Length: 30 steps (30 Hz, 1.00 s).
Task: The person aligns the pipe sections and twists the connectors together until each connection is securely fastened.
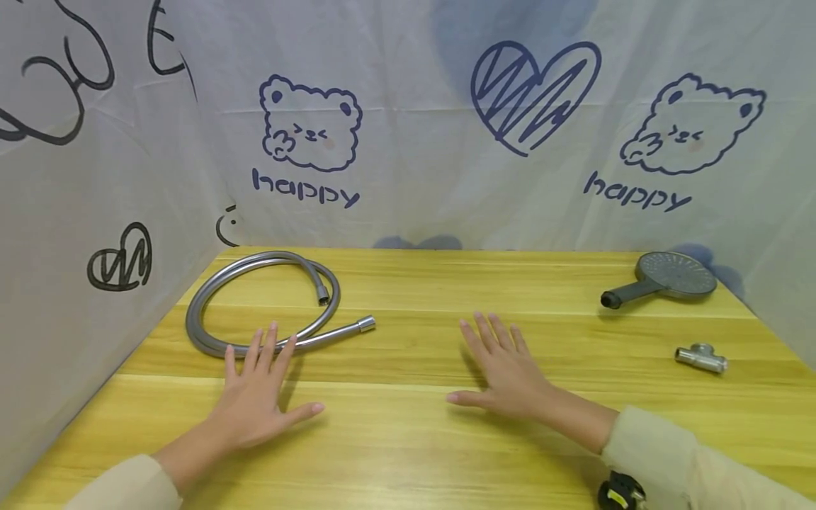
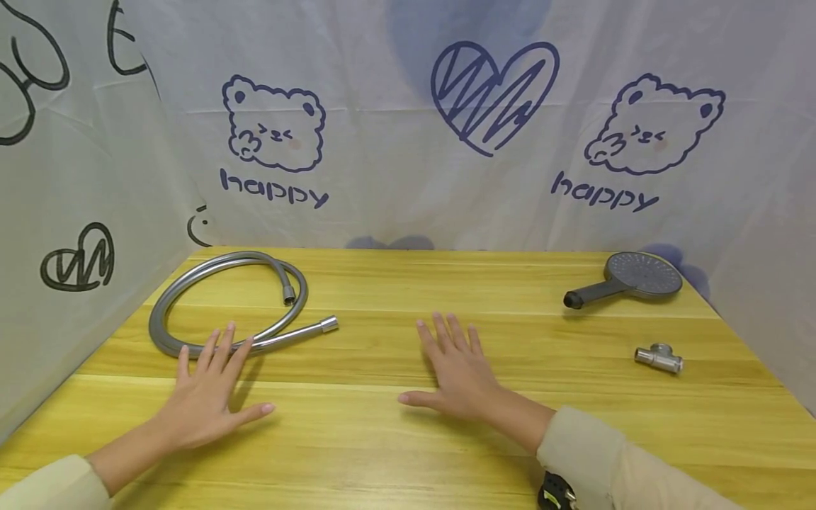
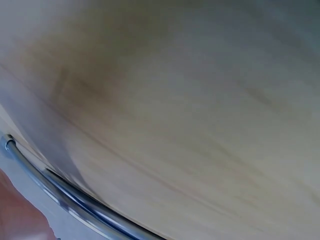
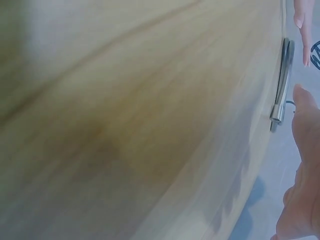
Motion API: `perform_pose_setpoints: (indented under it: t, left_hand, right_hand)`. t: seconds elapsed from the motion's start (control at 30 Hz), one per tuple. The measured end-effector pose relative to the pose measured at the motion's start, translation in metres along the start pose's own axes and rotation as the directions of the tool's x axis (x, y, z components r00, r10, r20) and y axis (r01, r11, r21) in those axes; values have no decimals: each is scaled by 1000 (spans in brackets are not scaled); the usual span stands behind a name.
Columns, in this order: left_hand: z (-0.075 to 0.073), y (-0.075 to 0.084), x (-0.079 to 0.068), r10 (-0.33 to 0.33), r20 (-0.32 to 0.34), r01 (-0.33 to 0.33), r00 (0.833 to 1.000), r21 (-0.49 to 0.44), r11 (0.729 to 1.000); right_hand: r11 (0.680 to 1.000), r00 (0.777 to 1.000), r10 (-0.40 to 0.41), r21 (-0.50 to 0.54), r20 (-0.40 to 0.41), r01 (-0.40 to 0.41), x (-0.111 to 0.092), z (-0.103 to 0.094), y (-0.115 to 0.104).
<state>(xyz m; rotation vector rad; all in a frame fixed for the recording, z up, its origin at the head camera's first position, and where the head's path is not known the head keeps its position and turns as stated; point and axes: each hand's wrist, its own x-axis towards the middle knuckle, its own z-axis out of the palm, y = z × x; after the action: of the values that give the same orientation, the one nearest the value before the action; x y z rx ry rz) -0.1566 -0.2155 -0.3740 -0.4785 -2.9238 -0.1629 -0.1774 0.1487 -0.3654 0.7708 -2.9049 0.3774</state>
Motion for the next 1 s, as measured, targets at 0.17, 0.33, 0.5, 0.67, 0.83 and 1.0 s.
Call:
perform_pose_setpoints:
  t: [0.17, 0.33, 0.5, 0.67, 0.83, 1.0]
  left_hand:
    - [-1, -6, 0, 1, 6, -1, 1000, 5, 1000]
    - [-3, -13, 1, 5, 7, -5, 1000, -14, 1000]
    - [-3, -22, 2, -3, 15, 3, 1000, -29, 1000]
    - [-4, -29, 3, -14, 29, 15, 999, -48, 999]
    - [-4, -34, 4, -21, 37, 22, 999, -38, 999]
    - [-5, -39, 5, -31, 40, 32, 999, -25, 999]
  right_hand:
    - [1000, 1000, -11, -7, 3, 11, 4, 2, -3]
    - [1000, 999, -24, 15, 25, 24, 7, 4, -6]
    - [999, 998, -51, 9, 29, 51, 10, 6, -9]
    - [998, 998, -57, 18, 40, 56, 13, 8, -11]
    - [997, 997, -68, 21, 41, 67, 16, 8, -12]
    - [998, 996, -68, 21, 50, 67, 20, 9, -14]
